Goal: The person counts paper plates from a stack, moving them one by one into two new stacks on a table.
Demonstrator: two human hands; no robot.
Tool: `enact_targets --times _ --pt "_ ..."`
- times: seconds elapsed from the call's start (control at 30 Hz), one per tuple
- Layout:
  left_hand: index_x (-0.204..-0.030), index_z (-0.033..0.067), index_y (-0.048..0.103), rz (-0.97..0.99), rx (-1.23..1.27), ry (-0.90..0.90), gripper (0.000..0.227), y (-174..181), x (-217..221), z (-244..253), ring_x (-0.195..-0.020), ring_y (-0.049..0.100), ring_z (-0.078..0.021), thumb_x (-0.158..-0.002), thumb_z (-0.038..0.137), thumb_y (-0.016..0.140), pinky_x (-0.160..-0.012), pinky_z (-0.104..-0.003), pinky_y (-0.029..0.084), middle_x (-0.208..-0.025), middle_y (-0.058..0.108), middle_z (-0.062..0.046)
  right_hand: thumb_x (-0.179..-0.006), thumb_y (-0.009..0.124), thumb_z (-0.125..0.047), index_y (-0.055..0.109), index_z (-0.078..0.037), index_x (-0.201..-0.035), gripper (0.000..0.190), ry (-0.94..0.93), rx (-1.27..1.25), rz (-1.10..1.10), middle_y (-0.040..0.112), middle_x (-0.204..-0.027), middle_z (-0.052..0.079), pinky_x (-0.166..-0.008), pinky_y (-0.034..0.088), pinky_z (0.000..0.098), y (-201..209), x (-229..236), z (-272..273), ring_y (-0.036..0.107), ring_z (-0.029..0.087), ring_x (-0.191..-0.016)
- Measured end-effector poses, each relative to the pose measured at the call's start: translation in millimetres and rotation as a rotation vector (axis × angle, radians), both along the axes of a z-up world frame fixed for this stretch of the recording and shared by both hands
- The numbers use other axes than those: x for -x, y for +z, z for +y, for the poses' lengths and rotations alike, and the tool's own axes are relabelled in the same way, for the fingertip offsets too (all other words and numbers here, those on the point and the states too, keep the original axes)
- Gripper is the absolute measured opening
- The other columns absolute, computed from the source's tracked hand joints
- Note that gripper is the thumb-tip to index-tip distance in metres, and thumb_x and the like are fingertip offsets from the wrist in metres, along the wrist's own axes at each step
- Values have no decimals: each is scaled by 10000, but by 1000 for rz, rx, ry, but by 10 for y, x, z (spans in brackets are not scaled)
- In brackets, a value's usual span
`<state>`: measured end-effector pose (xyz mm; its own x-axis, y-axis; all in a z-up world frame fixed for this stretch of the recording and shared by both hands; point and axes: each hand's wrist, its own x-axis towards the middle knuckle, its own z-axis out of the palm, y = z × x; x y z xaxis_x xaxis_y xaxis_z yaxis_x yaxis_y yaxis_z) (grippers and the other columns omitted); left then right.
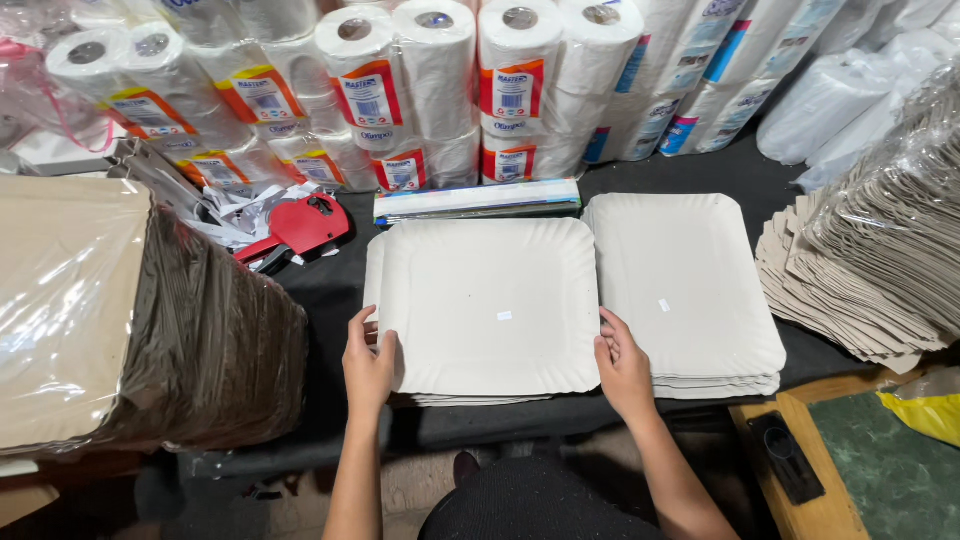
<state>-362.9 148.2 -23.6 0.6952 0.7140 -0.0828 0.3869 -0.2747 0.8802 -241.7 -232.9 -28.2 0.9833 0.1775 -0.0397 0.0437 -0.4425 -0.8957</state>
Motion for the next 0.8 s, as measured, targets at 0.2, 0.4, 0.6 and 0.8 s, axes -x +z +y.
enact_targets --times 0.2,0.4,0.6,0.8 --pt "-1565 100 596 40 -112 6 499 134 223 105 -1429 628 -404 -1072 48 659 -1172 -527 555 -1477 665 -217 -1138 533 -114 487 -118 -1690 554 102 147 -33 714 -1403 243 -1098 623 481 -105 72 304 723 349 -1307" --pt "-1570 71 588 65 -206 -12 470 -6 233 99 -1344 643 -375 -1103 68 637 -1117 -491 593 -1355 637 -190 -1140 508 -97 532 -78 -1646 507 118 259 -170 692 -1381 245 -1078 616 474 -142 118 464 697 375 -1300" --pt "-1535 74 639 87 -273 -51 449 -183 94 271 -1288 619 -340 -1089 83 689 -1103 -455 590 -1286 593 -144 -1154 522 -141 687 -208 -1516 403 143 379 -238 695 -1367 59 -1114 573 417 -415 -76 435 697 258 -1264" --pt "-1571 103 609 98 -290 -96 475 -417 -63 404 -1379 594 -369 -1102 127 679 -1134 -482 580 -1416 557 -154 -1062 662 -97 603 -147 -1599 542 132 466 -252 543 -1550 111 -1189 531 494 -394 -190 584 614 326 -1388"
